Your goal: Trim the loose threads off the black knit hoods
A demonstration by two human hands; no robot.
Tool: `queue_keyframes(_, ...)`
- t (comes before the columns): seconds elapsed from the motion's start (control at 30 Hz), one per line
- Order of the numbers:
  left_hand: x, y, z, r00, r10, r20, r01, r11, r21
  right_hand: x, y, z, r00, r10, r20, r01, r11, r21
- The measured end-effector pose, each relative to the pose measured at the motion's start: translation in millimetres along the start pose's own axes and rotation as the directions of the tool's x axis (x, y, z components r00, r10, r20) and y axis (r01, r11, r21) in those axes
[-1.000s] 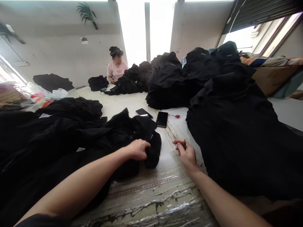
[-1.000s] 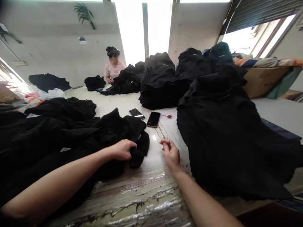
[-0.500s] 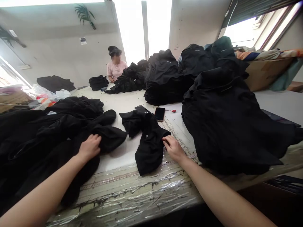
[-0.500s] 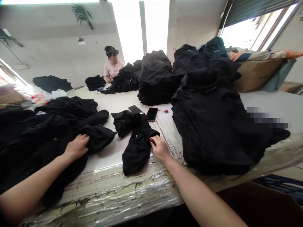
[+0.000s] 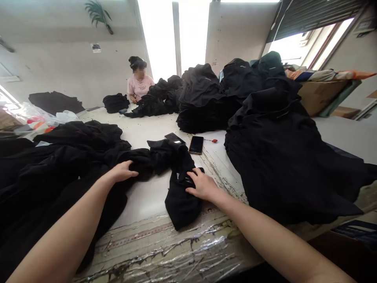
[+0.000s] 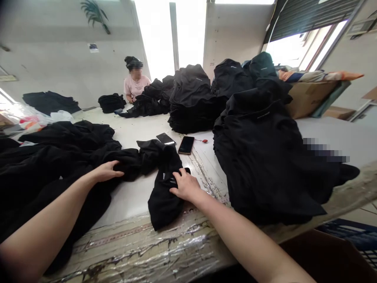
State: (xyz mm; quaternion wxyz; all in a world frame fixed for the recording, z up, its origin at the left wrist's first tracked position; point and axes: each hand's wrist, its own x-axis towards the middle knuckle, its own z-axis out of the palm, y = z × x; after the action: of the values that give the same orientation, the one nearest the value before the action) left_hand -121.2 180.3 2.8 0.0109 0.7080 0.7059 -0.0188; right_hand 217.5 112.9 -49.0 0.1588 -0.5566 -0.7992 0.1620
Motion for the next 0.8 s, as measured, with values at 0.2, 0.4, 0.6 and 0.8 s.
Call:
queue_keyframes(0.2, 12, 78, -9.2, 0.969, 0.118, -0.216, -0.138, 0.987, -0.084, -50, -57, 4, 0.871, -0.435, 0.229, 0.389, 0.895, 0.220)
queue_keyframes(0.4, 16, 119, 53.2, 0.953, 0.146, -0.264, -0.191, 0.969, -0.154, -72, -45, -64, 0.900, -0.423, -0.106, 0.373, 0.620, 0.690)
queue_keyframes(0.6, 26, 69, -10.5, 0.878, 0.024, -0.477, -0.142, 0.966, -0.214, -13, 37, -87, 0.881, 0.230, -0.413, -0.119, 0.953, 0.278)
queue_keyframes(0.8, 27, -14, -95.6, 0.730, -0.180, -0.659, 0.050, 0.976, -0.210, -51, -14, -17, 0.995, 0.023, -0.099, -0.001, 0.976, 0.216)
